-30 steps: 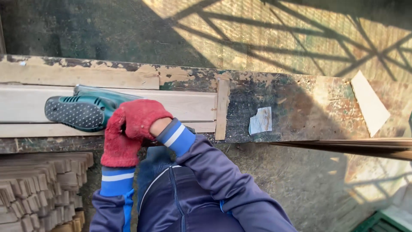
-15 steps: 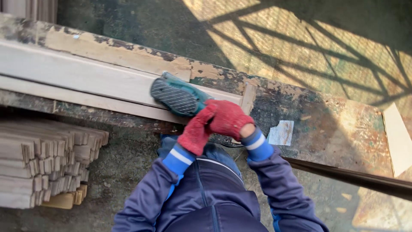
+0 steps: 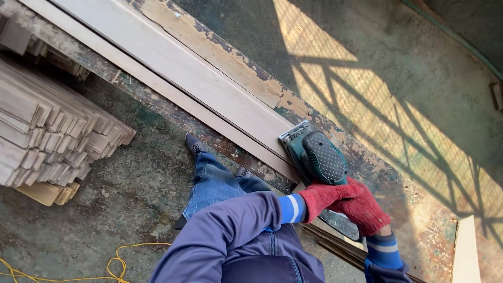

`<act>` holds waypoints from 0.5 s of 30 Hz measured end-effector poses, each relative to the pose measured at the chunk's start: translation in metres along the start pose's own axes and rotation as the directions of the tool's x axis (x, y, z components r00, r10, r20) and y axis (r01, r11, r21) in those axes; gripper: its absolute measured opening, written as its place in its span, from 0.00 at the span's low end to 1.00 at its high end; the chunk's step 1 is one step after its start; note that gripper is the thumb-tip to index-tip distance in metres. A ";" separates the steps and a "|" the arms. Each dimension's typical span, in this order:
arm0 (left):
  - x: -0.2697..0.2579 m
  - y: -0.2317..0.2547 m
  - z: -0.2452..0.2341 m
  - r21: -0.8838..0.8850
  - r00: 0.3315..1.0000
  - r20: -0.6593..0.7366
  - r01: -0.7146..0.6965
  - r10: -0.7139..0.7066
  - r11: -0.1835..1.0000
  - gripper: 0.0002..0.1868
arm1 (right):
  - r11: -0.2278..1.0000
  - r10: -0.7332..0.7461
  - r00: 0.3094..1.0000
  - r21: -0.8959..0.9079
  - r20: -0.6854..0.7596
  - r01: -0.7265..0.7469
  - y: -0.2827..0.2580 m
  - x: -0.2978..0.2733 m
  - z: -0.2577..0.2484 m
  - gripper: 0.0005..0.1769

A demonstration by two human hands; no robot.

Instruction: Sanding a piece of wood using a power sander followed by manual sanding with a sanding block.

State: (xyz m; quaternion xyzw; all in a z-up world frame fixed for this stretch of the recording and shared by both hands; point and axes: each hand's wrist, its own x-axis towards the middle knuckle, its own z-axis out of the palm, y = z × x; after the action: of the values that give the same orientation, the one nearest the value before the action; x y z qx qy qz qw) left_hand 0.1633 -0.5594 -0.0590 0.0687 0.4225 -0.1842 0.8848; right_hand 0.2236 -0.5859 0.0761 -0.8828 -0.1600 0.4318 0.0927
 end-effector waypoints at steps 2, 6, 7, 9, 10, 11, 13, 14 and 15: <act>-0.033 0.009 0.003 0.165 0.993 0.098 -0.074 0.059 0.983 0.35 | 0.986 -0.077 0.997 0.149 0.025 0.072 0.050 0.018 0.010 0.21; -0.060 0.022 0.003 0.321 0.993 0.095 -0.100 0.073 0.942 0.39 | 0.982 -0.164 0.985 0.099 0.047 0.159 0.068 0.034 0.018 0.39; -0.053 0.022 -0.004 0.316 0.992 0.094 -0.108 0.082 0.942 0.39 | 0.981 -0.172 0.984 0.094 0.049 0.167 0.059 0.035 0.019 0.39; -0.040 0.025 -0.017 0.306 0.971 0.210 -0.179 0.117 0.935 0.36 | 0.942 -0.086 0.994 0.329 0.063 0.061 0.042 0.036 0.021 0.32; -0.048 0.033 -0.017 0.300 0.969 0.211 -0.188 0.127 0.935 0.36 | 0.944 -0.094 0.994 0.321 0.063 0.069 0.044 0.046 0.024 0.32; -0.056 0.042 -0.018 0.298 0.974 0.173 -0.193 0.146 0.935 0.38 | 0.956 -0.166 0.984 0.254 0.056 0.147 0.046 0.056 0.027 0.33; -0.027 0.048 -0.030 0.287 0.975 0.135 -0.208 0.175 0.935 0.41 | 0.956 -0.246 0.968 0.176 0.057 0.233 0.013 0.057 0.026 0.35; 0.009 0.045 -0.041 0.165 0.986 0.075 -0.157 0.147 0.974 0.44 | 0.977 -0.179 0.983 0.122 0.038 0.173 -0.021 0.047 0.023 0.25; 0.045 0.043 -0.053 0.038 0.994 0.021 -0.111 0.110 0.993 0.48 | 0.991 -0.112 0.994 0.070 0.012 0.111 -0.055 0.038 0.021 0.18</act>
State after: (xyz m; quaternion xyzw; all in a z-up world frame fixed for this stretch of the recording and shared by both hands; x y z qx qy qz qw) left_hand 0.1676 -0.5174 -0.1291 0.1073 0.4060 -0.1439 0.8961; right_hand 0.2174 -0.5201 0.0519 -0.8652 -0.1949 0.4384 0.1458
